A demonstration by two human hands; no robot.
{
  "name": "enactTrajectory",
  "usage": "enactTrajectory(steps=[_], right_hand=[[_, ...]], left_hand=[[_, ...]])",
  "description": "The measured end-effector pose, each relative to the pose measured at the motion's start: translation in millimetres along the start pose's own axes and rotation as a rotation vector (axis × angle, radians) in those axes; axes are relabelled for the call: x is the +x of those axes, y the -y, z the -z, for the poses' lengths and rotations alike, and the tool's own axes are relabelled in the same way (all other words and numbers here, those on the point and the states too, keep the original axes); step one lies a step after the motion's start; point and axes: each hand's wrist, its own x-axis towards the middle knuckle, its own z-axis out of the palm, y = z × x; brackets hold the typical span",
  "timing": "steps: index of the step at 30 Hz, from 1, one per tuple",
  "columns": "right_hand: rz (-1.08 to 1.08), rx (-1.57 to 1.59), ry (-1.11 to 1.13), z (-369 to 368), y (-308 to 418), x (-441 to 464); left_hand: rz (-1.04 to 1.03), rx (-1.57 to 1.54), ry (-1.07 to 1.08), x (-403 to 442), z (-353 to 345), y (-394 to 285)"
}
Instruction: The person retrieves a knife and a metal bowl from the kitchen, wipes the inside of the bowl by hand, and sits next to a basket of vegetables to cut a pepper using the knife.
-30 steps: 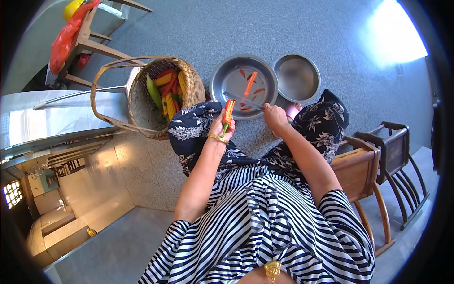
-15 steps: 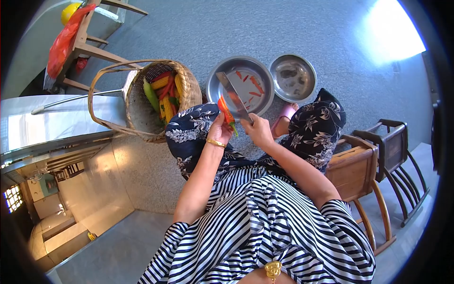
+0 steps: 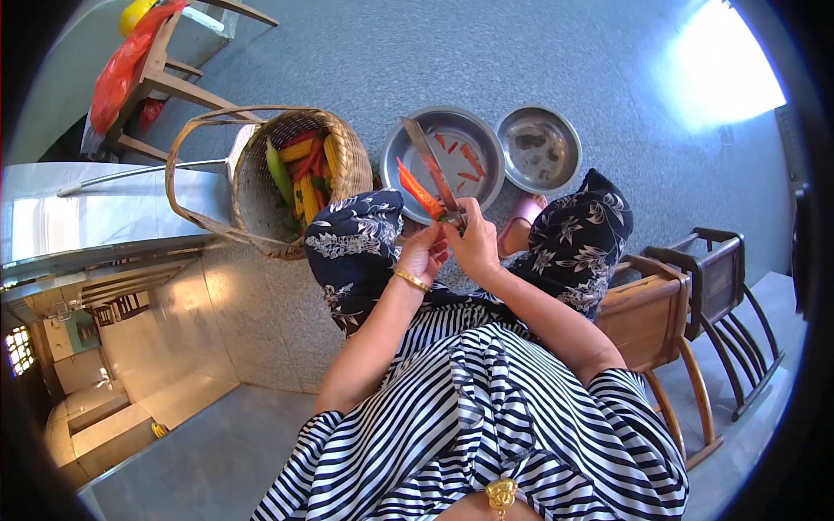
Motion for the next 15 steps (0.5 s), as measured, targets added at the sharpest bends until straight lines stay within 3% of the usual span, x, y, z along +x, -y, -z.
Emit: enactTrajectory(steps=[11, 15], right_hand=[[0.132, 0.062, -0.081, -11, -7, -7], [0.205, -0.116, -0.047, -7, -11, -9]], left_hand=[[-0.141, 0.13, -0.209, -11, -24, -4], [-0.136, 0.201, -0.24, -12, -23, -5]])
